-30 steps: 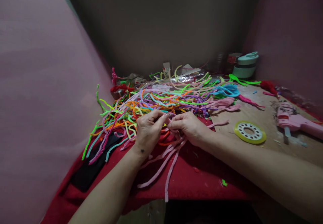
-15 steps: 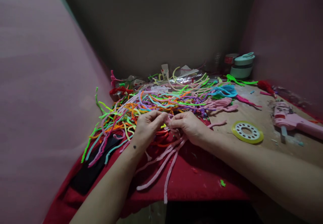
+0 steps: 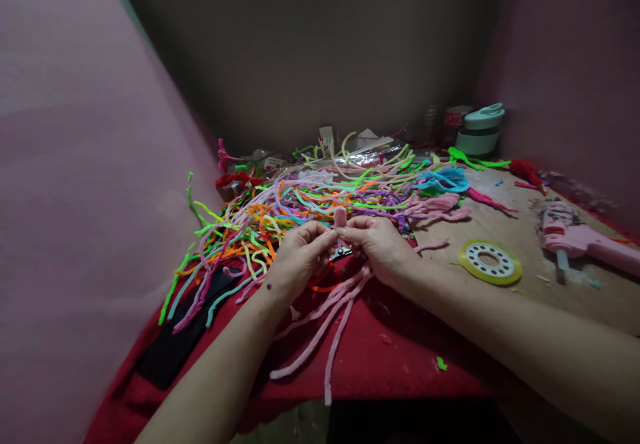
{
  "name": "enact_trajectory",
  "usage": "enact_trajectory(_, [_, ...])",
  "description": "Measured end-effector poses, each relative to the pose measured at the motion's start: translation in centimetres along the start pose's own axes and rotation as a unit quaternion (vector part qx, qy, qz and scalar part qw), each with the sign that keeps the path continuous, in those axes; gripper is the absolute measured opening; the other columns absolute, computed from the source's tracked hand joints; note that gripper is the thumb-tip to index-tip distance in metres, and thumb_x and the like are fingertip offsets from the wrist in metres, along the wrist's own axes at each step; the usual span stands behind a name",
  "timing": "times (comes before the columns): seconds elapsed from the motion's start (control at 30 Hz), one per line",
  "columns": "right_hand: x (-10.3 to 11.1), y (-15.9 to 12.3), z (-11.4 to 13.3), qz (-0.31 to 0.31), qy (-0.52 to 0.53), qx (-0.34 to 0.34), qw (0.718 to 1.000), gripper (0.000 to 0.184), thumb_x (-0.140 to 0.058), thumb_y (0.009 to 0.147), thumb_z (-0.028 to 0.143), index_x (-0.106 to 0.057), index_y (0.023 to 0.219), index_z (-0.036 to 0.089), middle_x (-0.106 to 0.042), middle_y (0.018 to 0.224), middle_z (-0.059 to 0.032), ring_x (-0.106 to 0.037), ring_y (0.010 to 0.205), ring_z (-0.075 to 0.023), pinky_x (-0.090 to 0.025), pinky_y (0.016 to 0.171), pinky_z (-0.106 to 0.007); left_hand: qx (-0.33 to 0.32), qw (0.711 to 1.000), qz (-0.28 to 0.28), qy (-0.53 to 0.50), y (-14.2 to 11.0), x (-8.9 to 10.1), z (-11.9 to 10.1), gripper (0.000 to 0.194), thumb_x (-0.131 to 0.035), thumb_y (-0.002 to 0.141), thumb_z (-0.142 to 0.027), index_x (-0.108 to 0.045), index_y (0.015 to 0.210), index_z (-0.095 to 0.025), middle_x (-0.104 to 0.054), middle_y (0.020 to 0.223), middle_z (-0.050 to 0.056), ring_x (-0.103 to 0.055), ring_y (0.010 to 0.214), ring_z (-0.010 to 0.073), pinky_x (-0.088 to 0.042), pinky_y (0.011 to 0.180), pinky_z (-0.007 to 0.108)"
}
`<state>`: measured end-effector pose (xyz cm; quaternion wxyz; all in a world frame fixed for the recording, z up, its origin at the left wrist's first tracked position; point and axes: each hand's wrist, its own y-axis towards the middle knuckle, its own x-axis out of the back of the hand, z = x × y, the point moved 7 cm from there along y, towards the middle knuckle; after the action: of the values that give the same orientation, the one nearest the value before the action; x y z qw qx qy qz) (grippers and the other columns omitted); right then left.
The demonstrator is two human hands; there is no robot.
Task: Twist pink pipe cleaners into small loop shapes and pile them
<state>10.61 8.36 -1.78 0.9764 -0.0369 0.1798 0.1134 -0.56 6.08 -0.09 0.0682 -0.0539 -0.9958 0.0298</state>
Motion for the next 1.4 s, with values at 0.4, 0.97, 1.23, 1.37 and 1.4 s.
enact_trajectory(0.4, [-0.6, -0.6, -1.1, 0.013, 0.064, -0.040, 0.997, 0.030, -0.074, 0.053, 0.033, -0.052, 0.061, 0.015, -0.053, 0.047, 0.0039, -0.049, 0.040, -0.0092, -0.040, 0.044, -0.023, 0.154, 0.961, 0.147, -0.178, 0.1, -2.3, 2.5, 0.018, -0.067, 0.065, -0.025, -0.056, 0.066, -0.010, -0.057, 0.056, 0.001, -0.037, 0.030, 0.0025, -0.028, 0.025, 0.015])
enact_trajectory(0.97, [-0.2, -0.1, -0.9, 0.023, -0.036, -0.026, 0.999, 0.021, -0.069, 0.058, 0.029, -0.057, 0.053, 0.013, -0.044, 0.043, 0.0055, -0.034, 0.040, -0.0050, -0.023, 0.043, -0.022, 0.002, 0.996, 0.011, 0.086, -0.5, 1.5, -1.4, 0.023, -0.068, 0.066, -0.030, -0.055, 0.075, -0.014, -0.051, 0.058, -0.005, -0.041, 0.043, 0.0033, -0.030, 0.040, 0.015])
enact_trajectory(1.23, [-0.9, 0.1, -1.2, 0.087, 0.035, -0.034, 0.995, 0.013, -0.059, 0.061, 0.021, -0.056, 0.051, 0.013, -0.046, 0.048, 0.0017, -0.041, 0.046, -0.0090, -0.030, 0.046, -0.025, 0.019, 0.997, -0.012, 0.074, -0.3, 1.6, -0.4, 0.021, -0.062, 0.073, -0.032, -0.050, 0.070, -0.016, -0.047, 0.046, -0.006, -0.034, 0.035, 0.0040, -0.024, 0.036, 0.017])
enact_trajectory(1.37, [-0.9, 0.3, -1.2, 0.080, 0.042, -0.033, 0.995, 0.012, -0.056, 0.062, 0.021, -0.058, 0.054, 0.012, -0.050, 0.053, -0.0006, -0.044, 0.048, -0.0103, -0.031, 0.045, -0.025, 0.010, 0.998, -0.008, 0.060, -0.2, 1.7, -0.4, 0.021, -0.062, 0.072, -0.032, -0.050, 0.070, -0.016, -0.048, 0.046, -0.006, -0.035, 0.034, 0.0042, -0.025, 0.035, 0.017])
enact_trajectory(1.4, [-0.9, 0.2, -1.2, 0.082, 0.040, -0.032, 0.995, 0.012, -0.056, 0.062, 0.021, -0.058, 0.055, 0.012, -0.051, 0.053, -0.0008, -0.044, 0.048, -0.0103, -0.031, 0.045, -0.025, 0.010, 0.998, -0.006, 0.056, -0.2, 1.7, -0.4, 0.021, -0.062, 0.072, -0.032, -0.050, 0.070, -0.016, -0.048, 0.046, -0.006, -0.035, 0.034, 0.0042, -0.025, 0.035, 0.017])
